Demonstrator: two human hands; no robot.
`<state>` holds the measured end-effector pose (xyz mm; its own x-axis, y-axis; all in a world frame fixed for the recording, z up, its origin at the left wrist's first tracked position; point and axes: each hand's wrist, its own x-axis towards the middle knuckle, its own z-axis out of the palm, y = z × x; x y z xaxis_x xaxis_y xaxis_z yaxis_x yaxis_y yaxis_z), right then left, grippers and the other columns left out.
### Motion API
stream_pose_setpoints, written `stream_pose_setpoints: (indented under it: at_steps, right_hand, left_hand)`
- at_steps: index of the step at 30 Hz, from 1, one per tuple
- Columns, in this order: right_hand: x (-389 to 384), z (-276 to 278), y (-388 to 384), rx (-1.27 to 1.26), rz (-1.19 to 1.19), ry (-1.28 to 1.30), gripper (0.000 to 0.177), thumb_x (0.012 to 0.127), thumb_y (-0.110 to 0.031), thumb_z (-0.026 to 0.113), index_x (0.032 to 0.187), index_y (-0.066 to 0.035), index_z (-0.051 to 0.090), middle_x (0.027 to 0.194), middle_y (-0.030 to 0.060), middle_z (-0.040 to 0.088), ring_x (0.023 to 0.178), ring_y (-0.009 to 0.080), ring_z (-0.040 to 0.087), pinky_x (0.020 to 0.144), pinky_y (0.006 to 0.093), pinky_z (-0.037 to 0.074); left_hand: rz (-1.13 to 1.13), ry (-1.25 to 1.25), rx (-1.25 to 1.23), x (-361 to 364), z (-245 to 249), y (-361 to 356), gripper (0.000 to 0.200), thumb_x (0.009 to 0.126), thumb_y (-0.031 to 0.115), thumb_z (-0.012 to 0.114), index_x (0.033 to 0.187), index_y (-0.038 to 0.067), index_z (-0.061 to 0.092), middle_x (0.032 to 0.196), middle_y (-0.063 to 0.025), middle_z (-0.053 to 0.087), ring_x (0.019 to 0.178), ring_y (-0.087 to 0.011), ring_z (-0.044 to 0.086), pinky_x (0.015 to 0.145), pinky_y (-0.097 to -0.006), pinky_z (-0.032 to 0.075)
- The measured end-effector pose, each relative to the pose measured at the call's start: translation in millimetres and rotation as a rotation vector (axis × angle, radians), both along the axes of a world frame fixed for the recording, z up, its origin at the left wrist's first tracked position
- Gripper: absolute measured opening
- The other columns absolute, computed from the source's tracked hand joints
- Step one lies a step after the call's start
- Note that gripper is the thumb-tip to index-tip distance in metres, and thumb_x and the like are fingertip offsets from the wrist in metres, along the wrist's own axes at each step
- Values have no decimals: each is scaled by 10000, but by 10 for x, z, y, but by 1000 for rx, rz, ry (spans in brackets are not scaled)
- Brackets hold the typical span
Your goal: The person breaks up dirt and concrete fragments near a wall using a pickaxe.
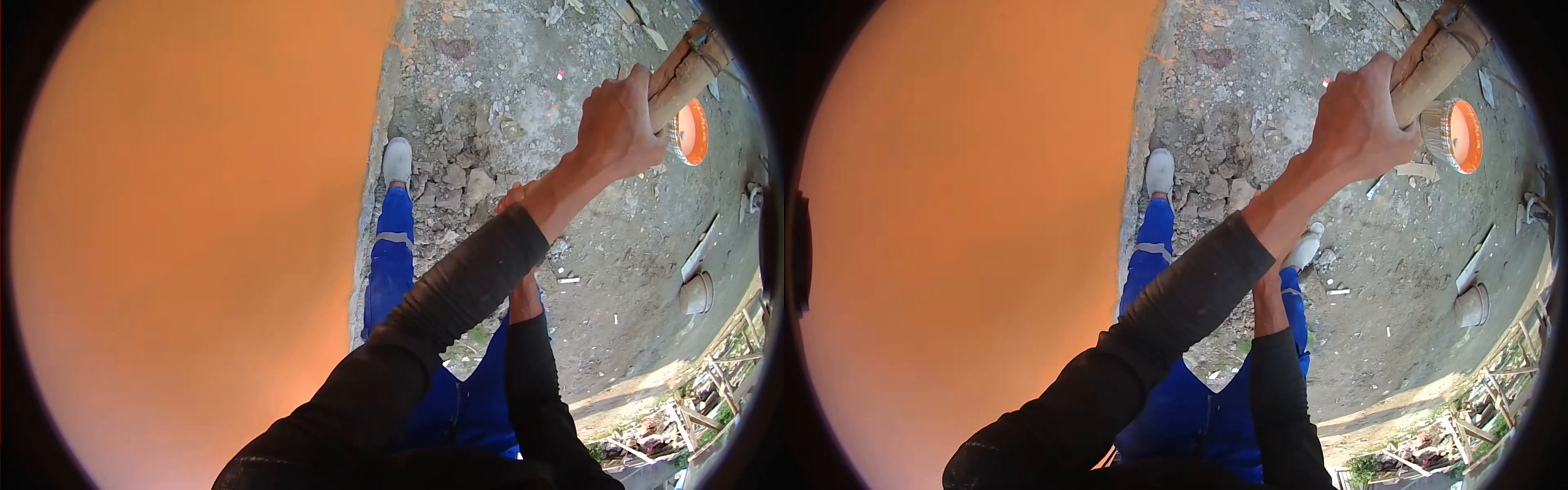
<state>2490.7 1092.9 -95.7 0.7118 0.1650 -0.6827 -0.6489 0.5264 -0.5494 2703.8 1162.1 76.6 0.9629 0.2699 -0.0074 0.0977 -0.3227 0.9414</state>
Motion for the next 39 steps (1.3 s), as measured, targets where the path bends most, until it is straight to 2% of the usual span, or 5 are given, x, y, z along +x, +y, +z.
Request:
stream_pose_setpoints:
  at_steps: [9, 13, 22, 28, 39]
  right_hand:
    - [-890, -751, 1530, -652, 471, -247, 286, 976, -198, 644, 979, 88, 634, 867, 99, 707, 805, 153, 656, 662, 361, 503]
    - [-1059, -304, 1511, -819, 712, -21, 417, 826, -256, 806, 950, 115, 662, 789, 225, 725, 745, 339, 743, 685, 452, 561]
    - [-872, 638, -42, -552, 781, 357, 186, 807, -58, 675, 899, 74, 582, 614, 105, 608, 459, 183, 604, 430, 339, 504]
    - [-1568, 839, -931, -654, 783, 330, 200, 793, -54, 702, 907, 76, 602, 658, 134, 649, 536, 227, 660, 523, 381, 539]
    - [187, -137, 116, -194, 104, 56, 395, 849, -222, 798, 1066, 72, 649, 979, 132, 738, 902, 206, 697, 781, 370, 538]
  left_hand:
    - [123, 742, 166, -1471, -1944, 1632, 602, 819, 174, 773, 1285, 54, 410, 983, -280, 709, 912, -491, 698, 779, -597, 543]
    - [180, 1062, 115, -2014, -2531, 1750, 679, 793, 144, 746, 1354, 57, 373, 1075, -270, 706, 934, -475, 713, 831, -574, 558]
    - [494, 992, -655, -1836, -3151, 848, 345, 716, 137, 730, 989, -37, 612, 792, -169, 700, 597, -282, 703, 552, -386, 573]
    - [510, 1187, -350, -2121, -2310, -446, 366, 713, 145, 724, 1032, -29, 677, 851, -198, 730, 679, -293, 732, 609, -396, 571]
    - [110, 44, -52, 670, -101, 399, 383, 723, 190, 763, 1000, -12, 592, 824, -243, 701, 786, -425, 717, 716, -461, 558]
